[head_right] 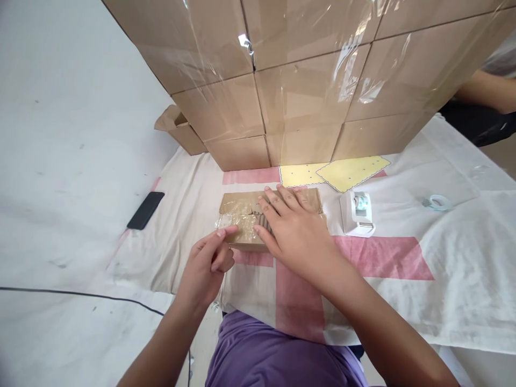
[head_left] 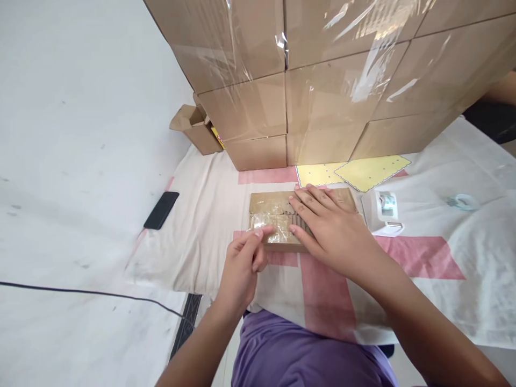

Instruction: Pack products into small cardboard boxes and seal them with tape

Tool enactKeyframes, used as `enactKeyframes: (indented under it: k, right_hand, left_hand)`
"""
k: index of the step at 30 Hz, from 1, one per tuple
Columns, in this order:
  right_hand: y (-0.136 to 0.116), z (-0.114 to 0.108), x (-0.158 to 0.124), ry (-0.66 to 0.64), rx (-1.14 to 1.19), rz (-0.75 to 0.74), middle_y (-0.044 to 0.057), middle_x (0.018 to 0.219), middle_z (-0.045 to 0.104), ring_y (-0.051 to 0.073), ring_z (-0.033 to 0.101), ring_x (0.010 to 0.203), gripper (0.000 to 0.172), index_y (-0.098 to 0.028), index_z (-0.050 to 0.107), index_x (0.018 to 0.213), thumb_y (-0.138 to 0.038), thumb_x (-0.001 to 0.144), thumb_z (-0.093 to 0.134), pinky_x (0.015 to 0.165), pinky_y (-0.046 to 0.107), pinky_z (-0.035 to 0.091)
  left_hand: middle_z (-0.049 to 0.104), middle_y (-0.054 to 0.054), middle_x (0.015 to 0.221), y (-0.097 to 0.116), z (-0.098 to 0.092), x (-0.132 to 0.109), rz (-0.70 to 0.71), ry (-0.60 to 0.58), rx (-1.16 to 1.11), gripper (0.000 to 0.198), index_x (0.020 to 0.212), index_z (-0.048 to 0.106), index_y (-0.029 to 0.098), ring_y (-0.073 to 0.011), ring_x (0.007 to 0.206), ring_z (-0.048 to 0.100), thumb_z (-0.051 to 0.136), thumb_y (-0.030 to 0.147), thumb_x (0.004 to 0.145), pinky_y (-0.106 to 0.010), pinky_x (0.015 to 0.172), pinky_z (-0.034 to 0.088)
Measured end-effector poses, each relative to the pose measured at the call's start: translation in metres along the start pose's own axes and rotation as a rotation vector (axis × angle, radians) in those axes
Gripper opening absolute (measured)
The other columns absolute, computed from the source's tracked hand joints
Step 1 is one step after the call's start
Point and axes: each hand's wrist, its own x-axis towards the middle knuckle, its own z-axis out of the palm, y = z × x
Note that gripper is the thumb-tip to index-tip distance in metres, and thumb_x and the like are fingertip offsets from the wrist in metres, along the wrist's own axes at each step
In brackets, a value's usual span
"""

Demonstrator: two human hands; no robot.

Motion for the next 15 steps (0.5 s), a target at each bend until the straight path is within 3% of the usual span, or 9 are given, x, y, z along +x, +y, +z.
enactKeyframes:
  k: [9,15]
  right_hand:
    - [0.002,0.001,0.000,0.005,0.023,-0.011,0.014,0.155,0.054,0.038,0.044,0.147,0.050,-0.016,0.056,0.148,-0.039,0.104,0.047,0.119,0.060,0.038]
    - [0.001,-0.002,0.003,-0.008,0.038,-0.034,0.017,0.154,0.054,0.041,0.044,0.146,0.048,-0.015,0.058,0.145,-0.036,0.103,0.049,0.118,0.062,0.037]
  left_hand:
    - [0.027,0.013,0.041,0.028,-0.004,0.000,-0.255,-0.144,-0.024,0.051,0.124,0.072,0.016,-0.0048,0.044,0.010,0.078,0.046,0.083,-0.020,0.044,0.012]
    - [0.028,0.013,0.042,0.041,-0.007,0.003,-0.357,-0.152,0.003,0.056,0.132,0.068,0.016,-0.0051,0.045,0.010,0.077,0.043,0.084,-0.019,0.044,0.012]
